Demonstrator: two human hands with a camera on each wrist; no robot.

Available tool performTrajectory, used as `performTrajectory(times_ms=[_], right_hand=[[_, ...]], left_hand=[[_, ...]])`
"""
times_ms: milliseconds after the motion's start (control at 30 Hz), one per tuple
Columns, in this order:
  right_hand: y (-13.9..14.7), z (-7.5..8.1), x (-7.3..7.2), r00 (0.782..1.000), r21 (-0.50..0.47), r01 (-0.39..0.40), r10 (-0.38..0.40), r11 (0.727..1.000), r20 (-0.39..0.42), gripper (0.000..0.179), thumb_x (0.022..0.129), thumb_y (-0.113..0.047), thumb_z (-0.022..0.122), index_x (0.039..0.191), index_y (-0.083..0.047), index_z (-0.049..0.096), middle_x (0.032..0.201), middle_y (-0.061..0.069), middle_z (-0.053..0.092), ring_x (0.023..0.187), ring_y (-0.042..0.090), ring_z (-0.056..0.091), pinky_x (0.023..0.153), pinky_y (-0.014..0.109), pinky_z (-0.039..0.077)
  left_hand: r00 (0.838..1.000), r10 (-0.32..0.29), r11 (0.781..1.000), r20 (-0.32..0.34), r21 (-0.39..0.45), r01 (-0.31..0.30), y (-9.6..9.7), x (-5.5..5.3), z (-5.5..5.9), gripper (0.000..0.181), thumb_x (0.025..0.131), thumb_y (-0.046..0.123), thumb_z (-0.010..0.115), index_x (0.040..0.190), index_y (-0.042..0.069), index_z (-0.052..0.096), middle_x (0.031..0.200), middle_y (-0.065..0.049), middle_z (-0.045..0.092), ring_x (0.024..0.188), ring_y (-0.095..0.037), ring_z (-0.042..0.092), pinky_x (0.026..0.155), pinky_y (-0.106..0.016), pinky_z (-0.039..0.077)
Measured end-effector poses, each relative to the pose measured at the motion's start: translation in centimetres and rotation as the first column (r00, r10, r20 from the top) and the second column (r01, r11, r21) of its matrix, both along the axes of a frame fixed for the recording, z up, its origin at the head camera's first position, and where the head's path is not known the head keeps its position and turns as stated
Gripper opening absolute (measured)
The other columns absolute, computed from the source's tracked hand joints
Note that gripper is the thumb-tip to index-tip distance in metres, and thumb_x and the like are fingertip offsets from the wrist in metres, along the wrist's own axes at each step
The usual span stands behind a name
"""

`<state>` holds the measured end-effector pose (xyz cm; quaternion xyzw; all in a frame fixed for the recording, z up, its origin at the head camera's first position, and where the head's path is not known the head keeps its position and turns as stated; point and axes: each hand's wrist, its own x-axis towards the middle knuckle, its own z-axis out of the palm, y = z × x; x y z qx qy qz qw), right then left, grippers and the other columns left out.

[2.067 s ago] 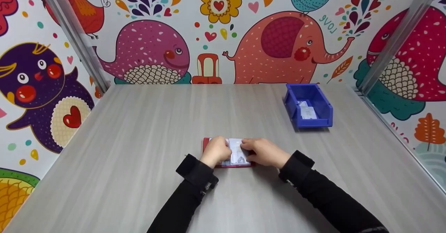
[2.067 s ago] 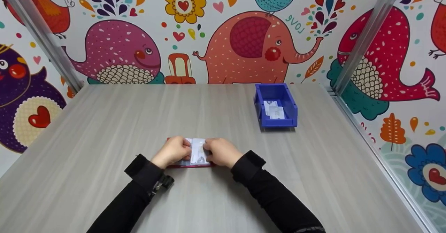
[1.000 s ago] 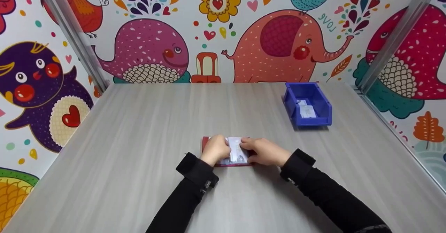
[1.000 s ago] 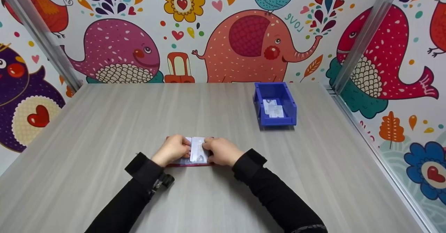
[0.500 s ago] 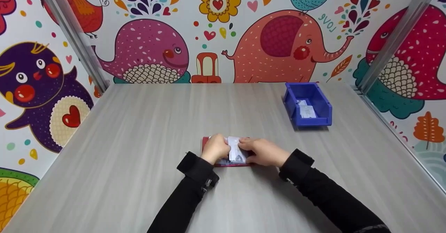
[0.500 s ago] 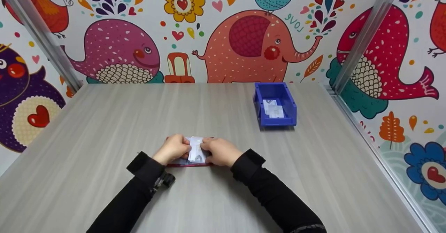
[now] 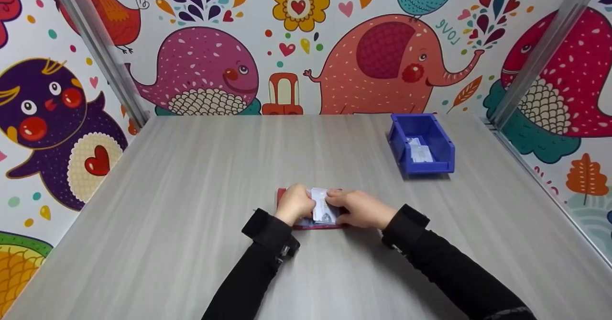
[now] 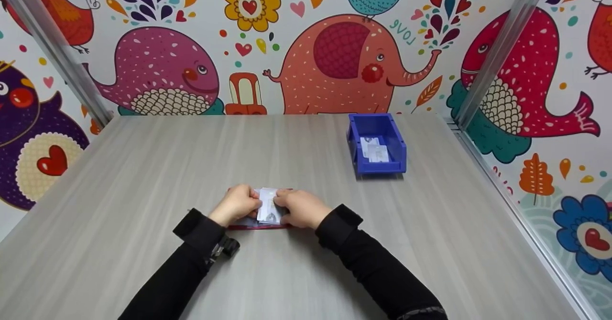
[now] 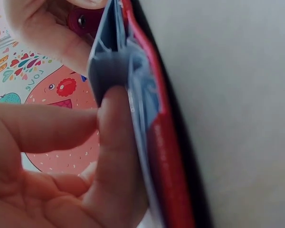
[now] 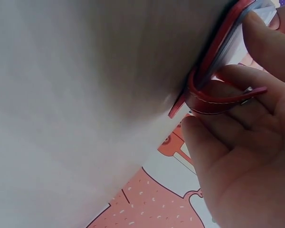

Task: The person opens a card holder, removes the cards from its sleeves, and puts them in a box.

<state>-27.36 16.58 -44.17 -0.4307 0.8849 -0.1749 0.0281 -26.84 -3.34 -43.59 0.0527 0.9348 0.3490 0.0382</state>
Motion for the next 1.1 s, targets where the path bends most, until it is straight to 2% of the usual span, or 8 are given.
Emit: performTrajectory(times_ms=[233,467,800,933,1100], right_hand=[[-0.1,-0.1,0.1,1.000,0.000,-0.001,0.001,1.000,-0.023,0.053,0.081,-0.008,0.077,0.129,0.007,0.060,0.134,0.025,0.055,0.126,0.037,0.052,0.104,0.046,0.042],[-0.1,0.0,0.4,1.000,0.016,0.026,-0.026,1.000,-0.010,0.055,0.083,-0.008,0.076,0.131,0.008,0.057,0.137,0.025,0.053,0.127,0.038,0.051,0.104,0.048,0.041],[-0.2,0.0,0.2,0.999,0.019,0.036,-0.036,0.999,0.010,0.054,0.084,-0.009,0.076,0.132,0.007,0.058,0.138,0.025,0.052,0.128,0.039,0.050,0.105,0.049,0.040],[-0.2,0.0,0.3,0.999,0.031,0.044,-0.045,0.999,0.023,0.055,0.084,-0.009,0.076,0.133,0.006,0.057,0.140,0.024,0.051,0.129,0.038,0.049,0.104,0.049,0.040],[-0.2,0.0,0.3,0.999,0.028,0.036,-0.036,0.999,0.007,0.054,0.084,-0.009,0.076,0.132,0.006,0.058,0.138,0.024,0.053,0.128,0.035,0.051,0.103,0.047,0.043]], left_hand=[[1.000,-0.021,1.000,-0.009,0.009,0.021,-0.1,-0.1,-0.1,0.041,0.072,-0.004,0.060,0.048,0.017,0.034,0.050,0.006,0.032,0.048,-0.013,0.032,0.046,-0.022,0.025],[0.999,-0.039,0.999,-0.027,0.034,0.040,-0.1,-0.1,-0.1,0.041,0.070,-0.006,0.059,0.046,0.018,0.034,0.049,0.007,0.032,0.048,-0.013,0.032,0.046,-0.022,0.025],[1.000,-0.001,0.998,-0.019,0.057,0.002,-0.5,0.0,-0.3,0.039,0.070,-0.006,0.058,0.050,0.017,0.034,0.052,0.005,0.032,0.051,-0.014,0.034,0.048,-0.023,0.026],[1.000,0.018,0.996,-0.018,0.086,-0.016,-0.9,0.0,-0.4,0.034,0.070,-0.007,0.057,0.053,0.015,0.037,0.056,0.003,0.037,0.054,-0.015,0.037,0.051,-0.023,0.029],[0.998,0.047,0.986,0.035,0.161,-0.052,-1.7,0.0,-0.2,0.014,0.072,-0.008,0.057,0.066,0.004,0.054,0.068,-0.004,0.051,0.063,-0.020,0.053,0.055,-0.023,0.045]])
